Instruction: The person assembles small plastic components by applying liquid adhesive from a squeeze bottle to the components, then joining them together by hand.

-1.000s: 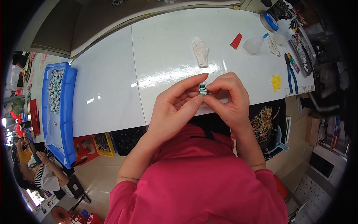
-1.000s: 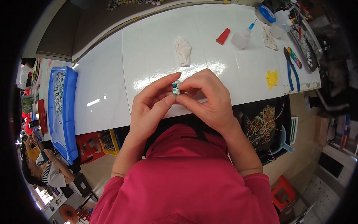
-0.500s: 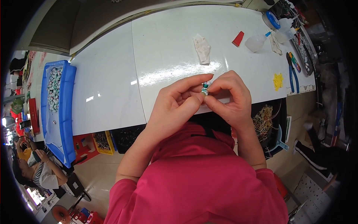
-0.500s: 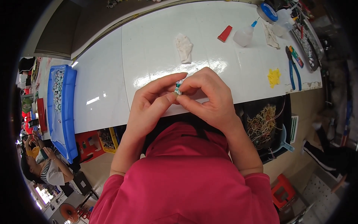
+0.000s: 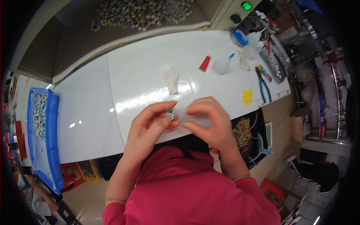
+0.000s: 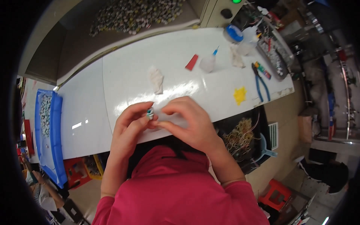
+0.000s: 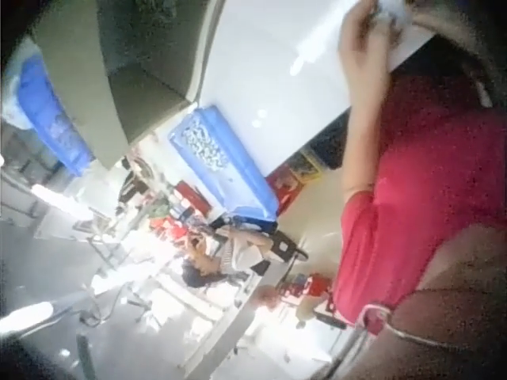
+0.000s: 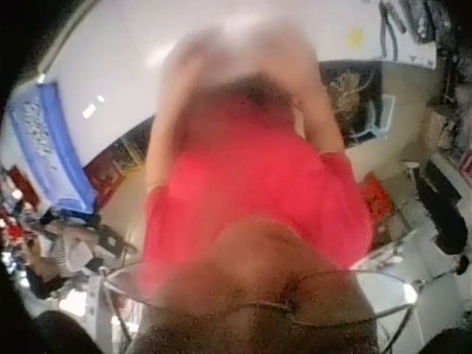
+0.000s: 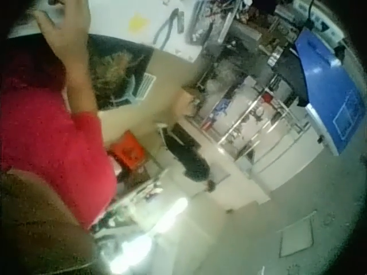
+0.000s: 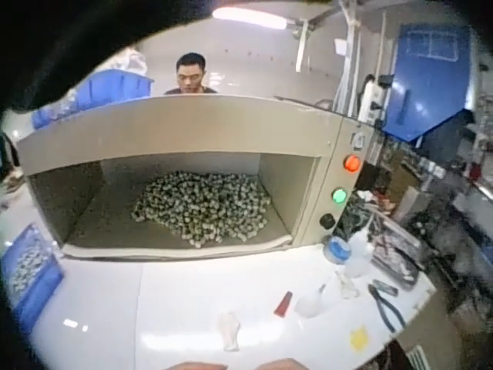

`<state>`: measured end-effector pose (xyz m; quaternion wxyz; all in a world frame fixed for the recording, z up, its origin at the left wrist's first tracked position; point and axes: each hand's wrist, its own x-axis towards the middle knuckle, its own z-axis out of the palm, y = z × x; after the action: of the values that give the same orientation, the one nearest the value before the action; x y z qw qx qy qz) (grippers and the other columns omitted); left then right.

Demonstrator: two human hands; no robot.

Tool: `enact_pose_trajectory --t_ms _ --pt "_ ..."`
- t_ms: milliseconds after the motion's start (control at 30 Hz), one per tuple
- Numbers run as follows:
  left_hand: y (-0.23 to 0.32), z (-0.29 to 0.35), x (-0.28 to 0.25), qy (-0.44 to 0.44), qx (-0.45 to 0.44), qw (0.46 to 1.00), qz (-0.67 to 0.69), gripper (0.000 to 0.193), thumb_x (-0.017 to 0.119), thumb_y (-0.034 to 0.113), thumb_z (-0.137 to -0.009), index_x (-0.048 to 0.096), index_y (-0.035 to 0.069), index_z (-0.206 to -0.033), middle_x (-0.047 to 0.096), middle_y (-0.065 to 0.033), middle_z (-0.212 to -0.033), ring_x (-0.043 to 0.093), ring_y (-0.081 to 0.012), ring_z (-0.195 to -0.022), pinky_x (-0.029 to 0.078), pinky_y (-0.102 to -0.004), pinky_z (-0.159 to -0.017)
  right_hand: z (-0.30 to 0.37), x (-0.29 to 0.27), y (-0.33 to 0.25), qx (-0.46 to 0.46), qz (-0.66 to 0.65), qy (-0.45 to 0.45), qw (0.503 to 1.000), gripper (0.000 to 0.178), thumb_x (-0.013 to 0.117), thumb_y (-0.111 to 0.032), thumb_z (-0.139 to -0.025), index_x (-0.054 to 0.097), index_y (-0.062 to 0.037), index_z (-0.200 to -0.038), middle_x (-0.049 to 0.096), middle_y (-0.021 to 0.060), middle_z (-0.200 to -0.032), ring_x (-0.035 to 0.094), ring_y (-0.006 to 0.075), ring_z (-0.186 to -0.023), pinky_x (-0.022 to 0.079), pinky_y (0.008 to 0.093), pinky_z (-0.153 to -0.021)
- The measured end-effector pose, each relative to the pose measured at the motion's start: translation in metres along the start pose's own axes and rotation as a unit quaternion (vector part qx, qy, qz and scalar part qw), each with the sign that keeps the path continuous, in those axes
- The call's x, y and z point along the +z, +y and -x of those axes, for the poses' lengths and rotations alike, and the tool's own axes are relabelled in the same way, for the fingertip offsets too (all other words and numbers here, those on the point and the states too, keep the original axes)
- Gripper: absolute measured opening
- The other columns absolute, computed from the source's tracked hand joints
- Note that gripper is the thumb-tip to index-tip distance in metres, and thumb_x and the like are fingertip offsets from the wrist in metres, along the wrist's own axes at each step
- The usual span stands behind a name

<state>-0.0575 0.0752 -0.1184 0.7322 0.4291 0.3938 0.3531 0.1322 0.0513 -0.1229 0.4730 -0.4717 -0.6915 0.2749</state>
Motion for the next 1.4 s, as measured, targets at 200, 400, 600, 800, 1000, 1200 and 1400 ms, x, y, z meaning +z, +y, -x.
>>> enact_pose_trajectory --t_ms 200,400,600,800,1000,1200,1400 --pt "-0.004 0.003 0.004 -0.001 0.034 0.998 0.058 0.028 0.054 0.001 -0.089 0.055 -0.001 -0.117 0.060 -0.0075 -0.102 0.060 -0.0142 -0.096 0.048 -0.0264 -0.086 -0.017 -0.065 0.036 0.092 0.037 0.268 0.958 0.056 0.071 -0.010 -0.075 0.043 -0.0006 -0.121 0.052 0.0107 -0.112 0.051 0.0175 -0.099 0.041 0.0308 -0.084" --pt "-0.023 0.005 -0.002 0.013 0.081 0.996 0.017 0.026 0.061 -0.001 -0.084 0.057 0.000 -0.110 0.060 -0.0047 -0.103 0.060 -0.0089 -0.093 0.048 -0.0215 -0.081 -0.044 -0.063 0.063 0.161 0.218 0.078 0.959 0.044 0.070 -0.019 -0.078 0.051 -0.0002 -0.112 0.058 0.0100 -0.104 0.055 0.0189 -0.089 0.043 0.0306 -0.079" --pt "-0.034 0.010 -0.014 0.028 0.158 0.987 -0.015 0.026 0.062 0.001 -0.084 0.059 0.003 -0.109 0.061 -0.0024 -0.101 0.059 -0.0078 -0.088 0.049 -0.0223 -0.080 -0.022 -0.036 0.020 0.139 0.050 0.036 0.988 0.024 0.070 -0.005 -0.075 0.059 -0.0013 -0.095 0.061 0.0073 -0.092 0.056 0.0152 -0.080 0.044 0.0257 -0.071" --pt "-0.036 0.013 -0.021 0.023 0.168 0.985 -0.037 0.025 0.062 0.001 -0.083 0.061 0.005 -0.107 0.061 -0.0029 -0.098 0.059 -0.0086 -0.087 0.049 -0.0233 -0.079 0.001 -0.043 -0.007 -0.017 0.110 -0.072 0.991 0.037 0.081 -0.008 -0.063 0.061 -0.0040 -0.094 0.061 0.0063 -0.087 0.056 0.0167 -0.076 0.044 0.0263 -0.066" --pt "-0.037 0.015 -0.022 0.020 0.168 0.985 -0.034 0.026 0.062 0.000 -0.082 0.061 0.004 -0.107 0.061 -0.0028 -0.099 0.059 -0.0083 -0.086 0.050 -0.0230 -0.079 0.005 -0.043 -0.010 -0.010 0.122 -0.126 0.984 0.044 0.083 -0.031 -0.058 0.063 -0.0032 -0.085 0.058 0.0044 -0.071 0.054 0.0177 -0.063 0.041 0.0279 -0.056" --pt "-0.038 0.014 -0.023 0.020 0.171 0.985 -0.026 0.027 0.062 0.000 -0.082 0.060 0.004 -0.108 0.061 -0.0029 -0.098 0.059 -0.0079 -0.086 0.050 -0.0226 -0.078 0.000 -0.034 -0.008 -0.031 0.164 -0.162 0.973 0.043 0.081 -0.039 -0.060 0.063 -0.0043 -0.078 0.054 0.0051 -0.065 0.051 0.0206 -0.057 0.038 0.0296 -0.052" --pt "-0.038 0.014 -0.024 0.017 0.169 0.985 -0.029 0.028 0.062 0.000 -0.082 0.060 0.004 -0.109 0.061 -0.0028 -0.097 0.058 -0.0077 -0.086 0.050 -0.0226 -0.078 -0.004 -0.029 -0.008 -0.027 0.181 -0.176 0.967 0.037 0.081 -0.033 -0.059 0.063 -0.0052 -0.076 0.054 0.0054 -0.064 0.051 0.0212 -0.057 0.038 0.0306 -0.051"
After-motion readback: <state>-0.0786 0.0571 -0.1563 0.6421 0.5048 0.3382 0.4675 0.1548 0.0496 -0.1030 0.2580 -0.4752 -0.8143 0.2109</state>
